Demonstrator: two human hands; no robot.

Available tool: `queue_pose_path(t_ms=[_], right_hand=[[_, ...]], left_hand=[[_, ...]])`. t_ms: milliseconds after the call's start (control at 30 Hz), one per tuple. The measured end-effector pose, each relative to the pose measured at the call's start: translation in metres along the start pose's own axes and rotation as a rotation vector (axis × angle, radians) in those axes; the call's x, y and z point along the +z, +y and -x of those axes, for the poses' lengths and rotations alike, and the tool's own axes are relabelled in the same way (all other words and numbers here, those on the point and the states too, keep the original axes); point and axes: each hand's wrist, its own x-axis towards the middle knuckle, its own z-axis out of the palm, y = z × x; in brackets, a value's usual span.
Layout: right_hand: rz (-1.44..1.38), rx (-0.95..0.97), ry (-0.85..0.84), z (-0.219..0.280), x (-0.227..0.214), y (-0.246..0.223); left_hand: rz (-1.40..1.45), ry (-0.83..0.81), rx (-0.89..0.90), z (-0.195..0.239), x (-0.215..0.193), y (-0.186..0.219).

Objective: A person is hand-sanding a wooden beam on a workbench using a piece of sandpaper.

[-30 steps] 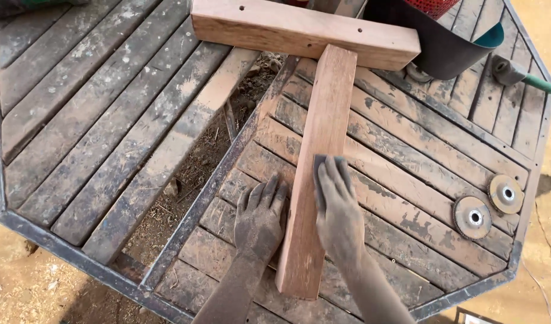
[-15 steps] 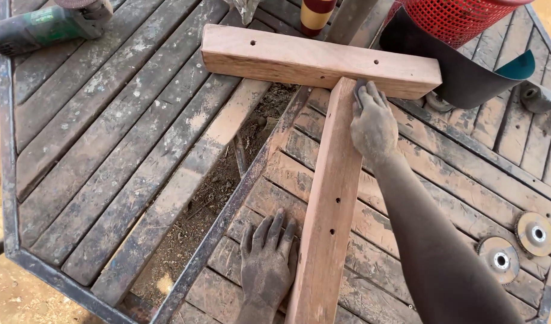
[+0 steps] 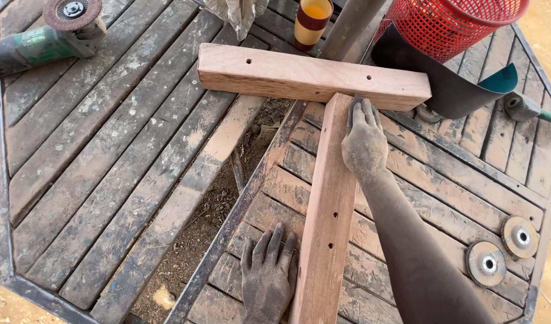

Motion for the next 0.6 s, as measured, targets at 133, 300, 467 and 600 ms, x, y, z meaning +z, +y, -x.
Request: queue_pose_path(t_ms=[133,300,467,600], right_hand=[[0.159,-0.017,-0.128,0.042,-0.026,-0.014],[0.022,-0.029,-0.052,-0.015,-0.017,0.003],[0.040,-0.027,-0.118,0.058,-0.046,-0.038],[0.183,-0.105,-0.205,0.091,-0.054,-0.049]], left_hand=[[-0.012,0.001,-0.010,0.006,0.006,0.002],[0.024,0.051,-0.008,-0.001,0.003,0.000],[0.032,0.090,0.009,-0.003,-0.004,0.004],[0.026,0.081,0.009,0.001,-0.002,-0.001]])
